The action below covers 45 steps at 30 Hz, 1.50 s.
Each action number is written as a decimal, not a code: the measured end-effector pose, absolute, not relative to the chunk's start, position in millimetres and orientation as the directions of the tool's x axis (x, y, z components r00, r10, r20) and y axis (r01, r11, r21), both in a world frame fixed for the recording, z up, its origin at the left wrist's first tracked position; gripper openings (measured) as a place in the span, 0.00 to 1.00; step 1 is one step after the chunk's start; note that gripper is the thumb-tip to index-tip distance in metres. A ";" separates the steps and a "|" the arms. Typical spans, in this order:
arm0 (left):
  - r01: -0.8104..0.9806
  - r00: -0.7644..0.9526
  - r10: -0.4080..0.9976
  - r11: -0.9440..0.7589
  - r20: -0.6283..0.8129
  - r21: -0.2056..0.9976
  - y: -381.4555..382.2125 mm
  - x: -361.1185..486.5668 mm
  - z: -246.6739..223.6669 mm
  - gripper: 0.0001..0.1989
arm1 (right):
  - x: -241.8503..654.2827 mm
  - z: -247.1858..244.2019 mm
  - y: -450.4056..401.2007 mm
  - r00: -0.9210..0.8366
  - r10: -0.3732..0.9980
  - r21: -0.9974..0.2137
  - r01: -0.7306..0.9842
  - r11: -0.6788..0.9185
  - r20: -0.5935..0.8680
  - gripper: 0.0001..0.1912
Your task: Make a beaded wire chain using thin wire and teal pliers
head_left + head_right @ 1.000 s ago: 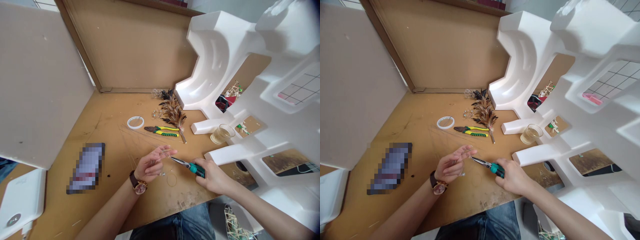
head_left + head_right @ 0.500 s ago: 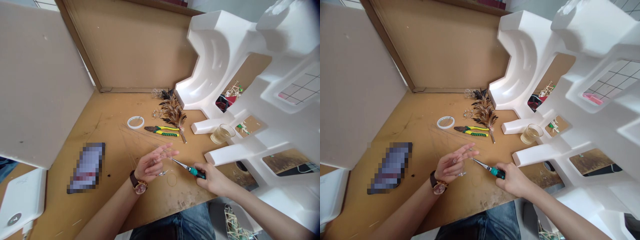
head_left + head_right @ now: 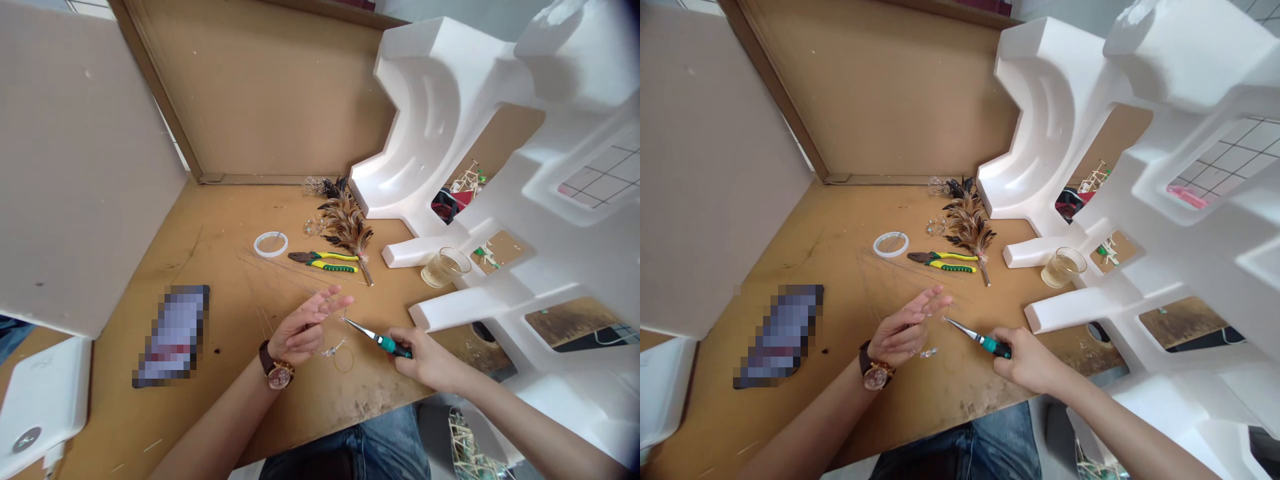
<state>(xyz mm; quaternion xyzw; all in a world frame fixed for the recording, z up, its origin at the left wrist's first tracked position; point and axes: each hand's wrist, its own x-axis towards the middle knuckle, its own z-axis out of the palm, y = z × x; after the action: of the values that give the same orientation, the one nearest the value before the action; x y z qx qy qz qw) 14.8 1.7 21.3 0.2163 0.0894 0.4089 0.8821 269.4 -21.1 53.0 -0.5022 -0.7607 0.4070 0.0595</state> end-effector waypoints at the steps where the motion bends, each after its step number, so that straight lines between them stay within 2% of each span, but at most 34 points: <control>1: -0.684 0.650 0.759 0.577 0.016 0.447 1.6 14.8 21.7 0.23 | 269.5 52.3 -20.7 -0.492 0.810 -0.687 0.709 0.160 -0.319 0.04; 12: -0.696 0.655 0.756 0.594 0.016 0.402 1.8 14.1 21.7 0.26 | 269.2 50.2 -20.5 -0.535 0.788 -0.771 0.625 0.126 -0.305 0.10; 20: -0.714 0.647 0.762 0.598 0.019 0.364 1.1 14.4 21.7 0.24 | 262.0 50.3 -21.7 -0.542 0.779 -0.797 0.597 0.095 -0.314 0.10; 30: -0.722 0.645 0.764 0.610 -0.002 0.326 1.6 12.8 19.0 0.27 | 262.6 46.7 -25.4 -0.536 0.773 -0.855 0.519 -0.016 -0.340 0.10; 38: -0.725 0.629 0.776 0.604 -0.037 0.331 1.2 13.0 19.8 0.26 | 261.4 48.0 -24.8 -0.563 0.762 -0.856 0.517 0.021 -0.321 0.11; 45: -0.734 0.641 0.767 0.615 -0.005 0.287 1.5 13.2 21.8 0.24 | 259.3 51.0 -23.5 -0.563 0.762 -0.844 0.534 0.039 -0.321 0.10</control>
<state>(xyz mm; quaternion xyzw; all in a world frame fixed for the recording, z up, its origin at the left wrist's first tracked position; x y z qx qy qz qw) 13.2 1.5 21.8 0.1302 0.0636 0.4187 0.8965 259.3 -23.5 51.0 -0.4546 -0.7126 0.5232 0.1087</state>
